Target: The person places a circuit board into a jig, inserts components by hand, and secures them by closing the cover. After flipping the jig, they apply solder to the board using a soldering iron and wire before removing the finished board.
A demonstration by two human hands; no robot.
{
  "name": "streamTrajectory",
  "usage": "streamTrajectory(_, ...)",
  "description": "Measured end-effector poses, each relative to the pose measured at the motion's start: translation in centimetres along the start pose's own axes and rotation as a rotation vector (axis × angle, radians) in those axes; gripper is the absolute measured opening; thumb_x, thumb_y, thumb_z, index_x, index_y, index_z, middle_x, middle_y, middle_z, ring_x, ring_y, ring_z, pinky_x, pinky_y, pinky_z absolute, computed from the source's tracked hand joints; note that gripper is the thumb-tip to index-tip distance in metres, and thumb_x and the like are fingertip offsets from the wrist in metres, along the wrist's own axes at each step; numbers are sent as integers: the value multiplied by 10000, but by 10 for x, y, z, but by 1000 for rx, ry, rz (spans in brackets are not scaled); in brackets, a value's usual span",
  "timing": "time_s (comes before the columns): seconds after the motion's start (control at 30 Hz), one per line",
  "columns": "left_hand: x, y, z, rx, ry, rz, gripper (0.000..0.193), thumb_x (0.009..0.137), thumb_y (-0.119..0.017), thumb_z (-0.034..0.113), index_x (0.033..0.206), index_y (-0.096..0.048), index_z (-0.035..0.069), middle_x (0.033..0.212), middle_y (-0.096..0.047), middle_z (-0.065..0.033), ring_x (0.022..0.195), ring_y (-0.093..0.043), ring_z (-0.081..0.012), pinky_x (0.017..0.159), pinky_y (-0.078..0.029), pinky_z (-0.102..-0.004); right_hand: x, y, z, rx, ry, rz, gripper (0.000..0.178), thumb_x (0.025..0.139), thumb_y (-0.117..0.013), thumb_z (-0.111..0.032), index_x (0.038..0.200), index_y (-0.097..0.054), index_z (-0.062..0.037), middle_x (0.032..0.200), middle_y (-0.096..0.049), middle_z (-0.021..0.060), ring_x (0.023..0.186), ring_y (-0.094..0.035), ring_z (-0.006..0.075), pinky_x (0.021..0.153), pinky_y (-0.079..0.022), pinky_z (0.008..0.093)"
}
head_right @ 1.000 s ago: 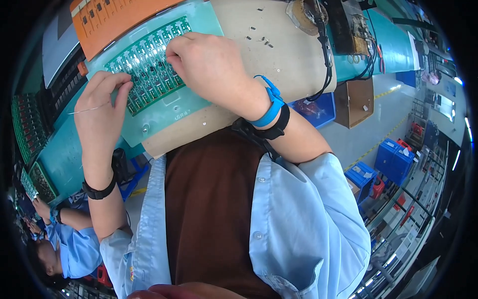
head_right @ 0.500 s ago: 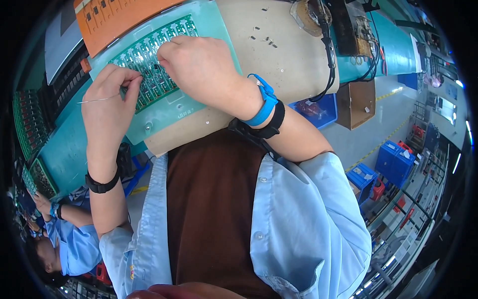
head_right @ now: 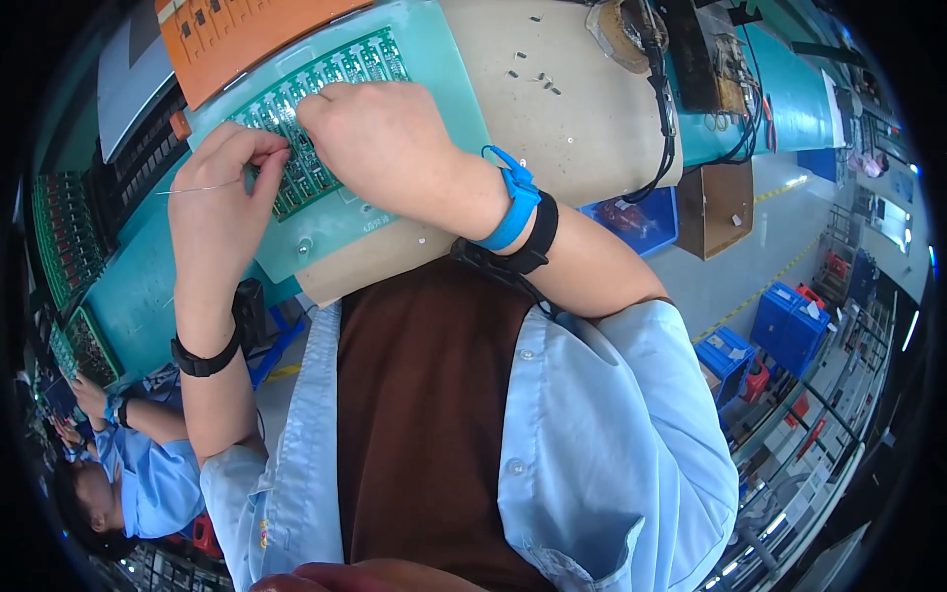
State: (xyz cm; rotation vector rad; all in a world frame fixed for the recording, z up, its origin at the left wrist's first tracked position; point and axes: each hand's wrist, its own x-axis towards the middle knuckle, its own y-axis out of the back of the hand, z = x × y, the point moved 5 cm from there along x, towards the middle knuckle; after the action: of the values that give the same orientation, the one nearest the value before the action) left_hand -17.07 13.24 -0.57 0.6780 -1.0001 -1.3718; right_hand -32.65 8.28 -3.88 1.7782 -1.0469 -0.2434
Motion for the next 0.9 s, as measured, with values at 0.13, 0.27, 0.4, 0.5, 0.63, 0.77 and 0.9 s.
streamTrajectory(0.13, -1, 1, 1, -11, 1, 6, 20, 890, -768, 97, 907, -760, 91, 893, -713, -57, 751, -703, -291, 638, -554, -395, 1, -2, 0, -21, 41, -19, 30, 916, -721, -145, 941, -726, -128, 863, -731, 52, 775, -722, 305, 636, -579, 421)
streamTrajectory(0.27, -2, 2, 2, -14, -12, 22, 26, 894, -765, 93, 920, -765, 89, 907, -715, -62, 754, -702, -294, 641, -554, -394, 0, 1, 1, -10, 49, 2, 37, 917, -723, -147, 951, -729, -134, 859, -725, 48, 767, -719, 299, 634, -580, 416)
streamTrajectory(0.4, -6, 6, 1, -25, -15, 32, 54, 900, -762, 87, 951, -778, 98, 923, -712, -61, 757, -701, -295, 641, -553, -395, -5, 8, 0, 11, 24, 19, 64, 910, -734, -143, 973, -740, -134, 863, -723, 48, 760, -717, 294, 634, -581, 412)
streamTrajectory(0.5, -12, 9, 1, -27, -29, 51, 88, 905, -762, 87, 984, -792, 112, 928, -707, -56, 757, -698, -292, 639, -552, -394, -8, 11, -2, 13, 26, 24, 94, 901, -746, -141, 995, -753, -134, 867, -722, 51, 758, -717, 291, 636, -582, 408)
streamTrajectory(0.63, -17, 6, 1, -14, -25, -15, 129, 908, -769, 102, 1026, -805, 139, 915, -692, -38, 750, -690, -281, 638, -550, -388, -11, 10, -5, 5, 60, -13, 138, 891, -763, -137, 1030, -767, -136, 877, -722, 54, 750, -717, 293, 637, -584, 405)
streamTrajectory(0.77, -19, 5, 2, 35, -54, -7, 173, 908, -778, 120, 1071, -811, 163, 890, -672, -25, 730, -677, -265, 635, -547, -380, -15, 14, -7, 25, 50, 26, 164, 891, -769, -136, 1055, -775, -138, 872, -720, 56, 741, -716, 292, 634, -583, 401)
streamTrajectory(0.9, -20, 4, 3, 60, -35, -16, 199, 907, -781, 129, 1097, -813, 175, 878, -655, -19, 732, -674, -252, 628, -543, -381, -18, 12, -4, 17, 25, 20, 170, 892, -774, -137, 1062, -778, -136, 869, -718, 57, 733, -713, 294, 631, -581, 402)
